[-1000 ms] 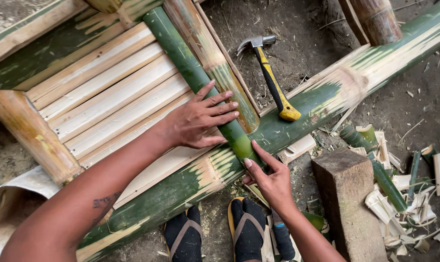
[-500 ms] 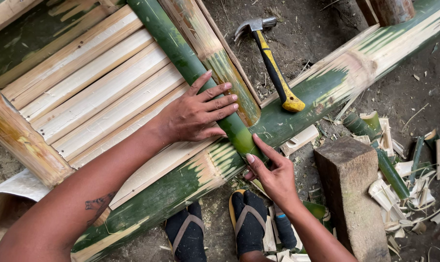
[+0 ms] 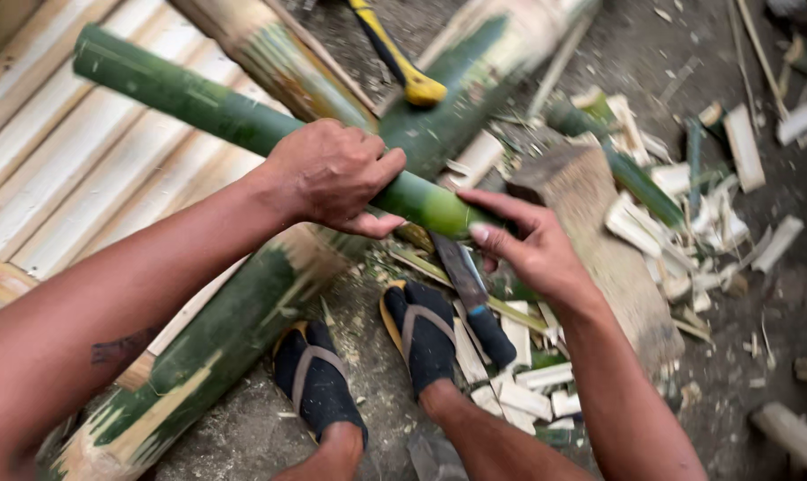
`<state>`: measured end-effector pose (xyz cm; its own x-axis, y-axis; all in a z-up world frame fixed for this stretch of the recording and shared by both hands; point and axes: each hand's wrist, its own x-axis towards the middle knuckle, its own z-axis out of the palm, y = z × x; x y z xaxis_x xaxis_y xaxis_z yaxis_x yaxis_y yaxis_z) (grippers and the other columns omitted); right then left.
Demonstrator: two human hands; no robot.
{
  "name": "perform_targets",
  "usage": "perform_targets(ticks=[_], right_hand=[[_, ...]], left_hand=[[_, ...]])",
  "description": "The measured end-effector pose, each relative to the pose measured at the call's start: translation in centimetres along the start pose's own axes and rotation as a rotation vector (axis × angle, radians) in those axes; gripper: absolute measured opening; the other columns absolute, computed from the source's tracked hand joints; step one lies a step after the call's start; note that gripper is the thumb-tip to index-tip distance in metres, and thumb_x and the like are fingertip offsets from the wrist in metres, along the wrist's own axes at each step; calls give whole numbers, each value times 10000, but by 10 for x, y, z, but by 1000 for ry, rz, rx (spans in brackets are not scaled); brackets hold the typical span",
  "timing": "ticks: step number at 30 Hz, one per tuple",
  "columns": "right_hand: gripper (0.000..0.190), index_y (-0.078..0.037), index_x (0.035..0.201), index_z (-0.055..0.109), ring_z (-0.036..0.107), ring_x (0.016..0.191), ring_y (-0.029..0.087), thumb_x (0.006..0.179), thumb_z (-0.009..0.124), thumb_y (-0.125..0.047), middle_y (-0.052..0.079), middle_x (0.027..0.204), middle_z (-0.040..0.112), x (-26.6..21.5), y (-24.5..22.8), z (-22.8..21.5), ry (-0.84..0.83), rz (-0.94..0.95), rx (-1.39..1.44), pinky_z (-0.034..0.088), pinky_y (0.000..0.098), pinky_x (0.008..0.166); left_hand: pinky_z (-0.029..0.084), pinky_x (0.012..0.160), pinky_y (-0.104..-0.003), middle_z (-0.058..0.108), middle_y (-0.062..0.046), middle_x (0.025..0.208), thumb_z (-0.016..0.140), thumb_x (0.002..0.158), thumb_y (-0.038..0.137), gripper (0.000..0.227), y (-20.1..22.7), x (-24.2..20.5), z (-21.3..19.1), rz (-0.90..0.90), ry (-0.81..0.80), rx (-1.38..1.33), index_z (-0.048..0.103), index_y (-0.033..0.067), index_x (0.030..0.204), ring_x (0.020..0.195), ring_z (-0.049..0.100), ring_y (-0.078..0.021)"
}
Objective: The person assembles a bamboo frame by cutting bamboo poles to length with a hand saw, then securing them to a slatted base using a hammer and nails. The person repeatedly positions bamboo pieces and hammers nails to attach them.
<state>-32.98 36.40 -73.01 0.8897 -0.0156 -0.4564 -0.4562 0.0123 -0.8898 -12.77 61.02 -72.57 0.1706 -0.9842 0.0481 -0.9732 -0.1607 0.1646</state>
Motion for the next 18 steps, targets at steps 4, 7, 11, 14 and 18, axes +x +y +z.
perform_targets(ticks=[4,7,11,14,18], right_hand=[[411,-130,1338,552,670,689,171,980,573,-332,117,977,692,-52,70,-18,344,1,234,565,311,598],[482,-26,1115,620,692,925,347,890,813,-407,206,1038,700,-93,143,5,307,181,-799,551,449,812],[747,126,1199,584,599,994,506,636,803,-312,343,1126,596,-125,205,29,498,-111,-930,501,529,830],[509,65,1047,637,614,984,463,666,753,-253,290,1011,636,-145,215,20,415,25,-638,504,506,880],[409,33,1024,640,634,867,402,679,647,-187,223,899,652,-180,219,-3,463,-56,-373,523,445,810]], left_hand=[[529,422,-413,586,-62,659,462,918,735,657,55,31,-28,-313,-467,-151,563,87,948,543,649,-272],[569,510,-467,668,-133,727,394,941,745,703,80,40,-47,-444,-464,-124,581,69,986,623,712,-327],[550,725,-568,709,-272,844,419,958,707,714,108,62,-45,-628,-329,-207,622,38,1100,808,703,-440],[519,794,-597,681,-322,911,431,991,704,736,129,78,-26,-776,-162,-341,654,6,1060,918,671,-490],[503,801,-558,684,-289,880,472,1023,644,683,155,81,17,-870,138,-526,681,-5,976,906,658,-486]])
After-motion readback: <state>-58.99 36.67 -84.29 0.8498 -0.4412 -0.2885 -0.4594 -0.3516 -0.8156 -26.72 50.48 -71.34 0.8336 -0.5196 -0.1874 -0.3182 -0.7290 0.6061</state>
